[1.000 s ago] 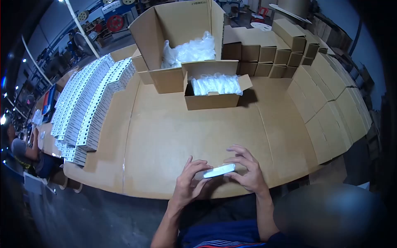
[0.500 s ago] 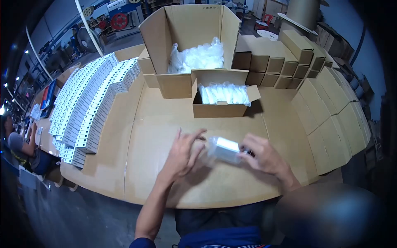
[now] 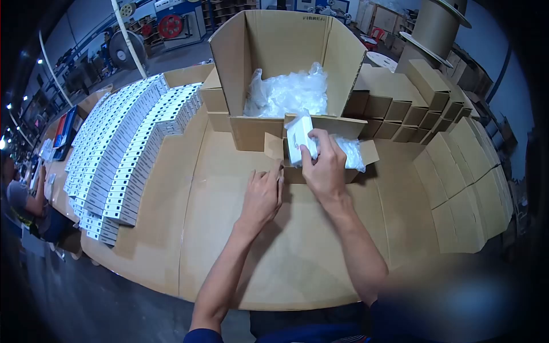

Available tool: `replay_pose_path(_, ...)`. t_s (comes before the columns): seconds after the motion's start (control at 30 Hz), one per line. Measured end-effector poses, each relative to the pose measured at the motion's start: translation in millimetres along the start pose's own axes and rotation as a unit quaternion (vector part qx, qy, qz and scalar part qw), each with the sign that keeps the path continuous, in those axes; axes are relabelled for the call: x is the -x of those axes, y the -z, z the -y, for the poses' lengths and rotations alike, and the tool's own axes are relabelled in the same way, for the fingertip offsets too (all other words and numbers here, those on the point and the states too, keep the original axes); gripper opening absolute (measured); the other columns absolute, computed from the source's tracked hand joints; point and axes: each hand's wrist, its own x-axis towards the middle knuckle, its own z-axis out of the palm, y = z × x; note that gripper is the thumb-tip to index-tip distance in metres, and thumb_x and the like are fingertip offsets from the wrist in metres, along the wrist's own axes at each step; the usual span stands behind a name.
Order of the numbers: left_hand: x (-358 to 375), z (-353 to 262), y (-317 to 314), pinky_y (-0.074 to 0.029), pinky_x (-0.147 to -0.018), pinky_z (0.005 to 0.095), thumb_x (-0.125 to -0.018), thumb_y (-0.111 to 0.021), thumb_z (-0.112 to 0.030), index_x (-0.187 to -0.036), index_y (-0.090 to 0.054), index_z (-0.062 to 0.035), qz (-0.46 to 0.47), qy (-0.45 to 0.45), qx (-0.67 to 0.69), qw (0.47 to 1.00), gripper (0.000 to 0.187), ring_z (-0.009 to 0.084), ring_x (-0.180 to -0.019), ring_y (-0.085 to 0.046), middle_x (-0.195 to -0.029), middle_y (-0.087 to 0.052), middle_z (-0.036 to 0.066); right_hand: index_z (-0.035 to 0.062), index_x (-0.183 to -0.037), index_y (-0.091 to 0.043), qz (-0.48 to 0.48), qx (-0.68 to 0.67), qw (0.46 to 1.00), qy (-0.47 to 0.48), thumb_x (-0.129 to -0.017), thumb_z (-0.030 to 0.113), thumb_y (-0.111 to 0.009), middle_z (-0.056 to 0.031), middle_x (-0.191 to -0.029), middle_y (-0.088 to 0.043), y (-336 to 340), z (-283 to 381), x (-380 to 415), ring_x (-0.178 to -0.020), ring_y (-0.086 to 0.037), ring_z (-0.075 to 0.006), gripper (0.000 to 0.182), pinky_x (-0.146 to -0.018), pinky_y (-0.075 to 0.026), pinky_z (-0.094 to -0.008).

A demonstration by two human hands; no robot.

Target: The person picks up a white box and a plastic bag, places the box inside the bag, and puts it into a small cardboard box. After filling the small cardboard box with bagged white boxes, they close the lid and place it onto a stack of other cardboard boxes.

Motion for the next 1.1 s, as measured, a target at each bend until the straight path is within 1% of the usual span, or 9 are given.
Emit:
replay_pose_path(0.1,-0.2,4.0,1.7,-0.042,-0.107,0.0617,-0.103,-0.052,-0.01,-0.148,-0.041,-0.0038,0.012,-0.003,0.022,1.0,0.047,0.0412,-0.101,-0.064,-0.108,-0.069,0.021,-0.0021,-0.108,-0.063,-0.044,0.03,0.997,0.047,-0.084,0.003,-0.076,-0.0196,-0.091,-0.068,-28.3,-13.4,9.3,-0.076,-0.069,-0.0344,0.027,-0.061,-0.055,-0.0404)
replay_pose_path(0.17,1.3,8.5,-1.2,-0.043,-0.106,0.0619,-0.102,-0.052,-0.011,-0.147,-0.044,-0.0021,-0.008,-0.023,0.046,0.999,0.046,0.0408,-0.097,-0.065,-0.098,-0.07,0.022,-0.0035,-0.107,-0.063,-0.015,0.03,0.999,0.019,-0.085,0.003,-0.075,-0.0237,-0.098,-0.07,-33.3,-11.1,12.0,-0.086,-0.07,-0.0424,0.026,-0.071,-0.056,-0.0461)
replay_pose_path(0.27,-2.7,8.3,4.9,-0.041,-0.109,0.0632,-0.102,-0.051,-0.007,-0.146,-0.044,-0.0029,0.021,0.017,0.119,0.993,0.045,0.0425,-0.104,-0.066,-0.116,-0.069,0.021,-0.0036,-0.106,-0.063,0.01,0.059,0.998,-0.012,-0.085,0.003,-0.074,-0.0247,-0.1,-0.07,-35.9,-4.2,11.4,-0.089,-0.069,-0.0448,0.025,-0.079,-0.054,-0.0485)
replay_pose_path(0.57,-9.6,14.0,11.0,-0.051,-0.102,0.046,-0.1,-0.052,0.0,-0.14,-0.052,0.0005,0.027,0.045,0.189,0.981,0.04,0.0415,-0.108,-0.069,-0.118,-0.071,0.025,-0.0018,-0.102,-0.064,0.143,0.178,0.973,-0.032,-0.088,0.008,-0.068,-0.0233,-0.097,-0.067,-61.2,-12.0,19.2,-0.093,-0.067,-0.0416,0.017,-0.073,-0.055,-0.0494)
replay_pose_path(0.7,-10.5,18.2,13.5,-0.054,-0.099,0.0441,-0.099,-0.051,0.002,-0.141,-0.05,0.0014,0.029,0.049,0.229,0.972,0.042,0.04,-0.114,-0.069,-0.122,-0.07,0.024,0.0007,-0.124,-0.063,0.148,0.238,0.959,0.03,-0.092,0.021,-0.064,-0.015,-0.103,-0.069,-54.0,-11.5,43.0,-0.116,-0.055,-0.0361,0.039,-0.099,-0.04,-0.0628)
replay_pose_path(0.73,-11.1,19.2,13.5,-0.053,-0.099,0.0445,-0.099,-0.052,0.002,-0.142,-0.05,0.0015,0.036,0.054,0.23,0.971,0.043,0.0401,-0.114,-0.068,-0.123,-0.07,0.024,0.0025,-0.139,-0.057,0.157,0.261,0.951,0.052,-0.094,0.029,-0.062,-0.0132,-0.113,-0.069,-52.4,-16.2,50.1,-0.124,-0.05,-0.0378,0.052,-0.106,-0.024,-0.0746)
replay_pose_path(0.87,-11.6,22.0,18.6,-0.052,-0.101,0.046,-0.099,-0.054,0.0,-0.144,-0.048,0.0015,0.066,0.045,0.231,0.97,0.045,0.0402,-0.118,-0.066,-0.127,-0.069,0.023,0.0078,-0.148,-0.05,0.217,0.331,0.915,0.084,-0.097,0.041,-0.059,-0.0132,-0.125,-0.067,-37.8,-16.6,49.6,-0.137,-0.044,-0.0418,0.062,-0.114,-0.013,-0.0782)
replay_pose_path(1.03,4.3,34.5,54.5,-0.05,-0.1,0.0456,-0.097,-0.059,-0.004,-0.145,-0.05,-0.0044,0.087,-0.021,0.176,0.98,0.049,0.035,-0.11,-0.066,-0.123,-0.069,0.017,0.0088,-0.156,-0.039,0.325,0.377,0.852,0.164,-0.095,0.049,-0.062,-0.012,-0.131,-0.065,-19.8,-29.7,31.2,-0.139,-0.046,-0.0421,0.077,-0.115,-0.014,-0.0771)
replay_pose_path(1.1,13.6,56.4,70.6,-0.05,-0.099,0.0443,-0.095,-0.063,-0.008,-0.142,-0.054,-0.0058,0.019,-0.021,0.158,0.987,0.047,0.0324,-0.105,-0.066,-0.12,-0.069,0.016,0.0087,-0.156,-0.039,0.345,0.385,0.838,0.177,-0.093,0.05,-0.063,-0.0124,-0.133,-0.065,-18.6,-28.4,26.0,-0.137,-0.048,-0.0422,0.079,-0.116,-0.014,-0.0758)
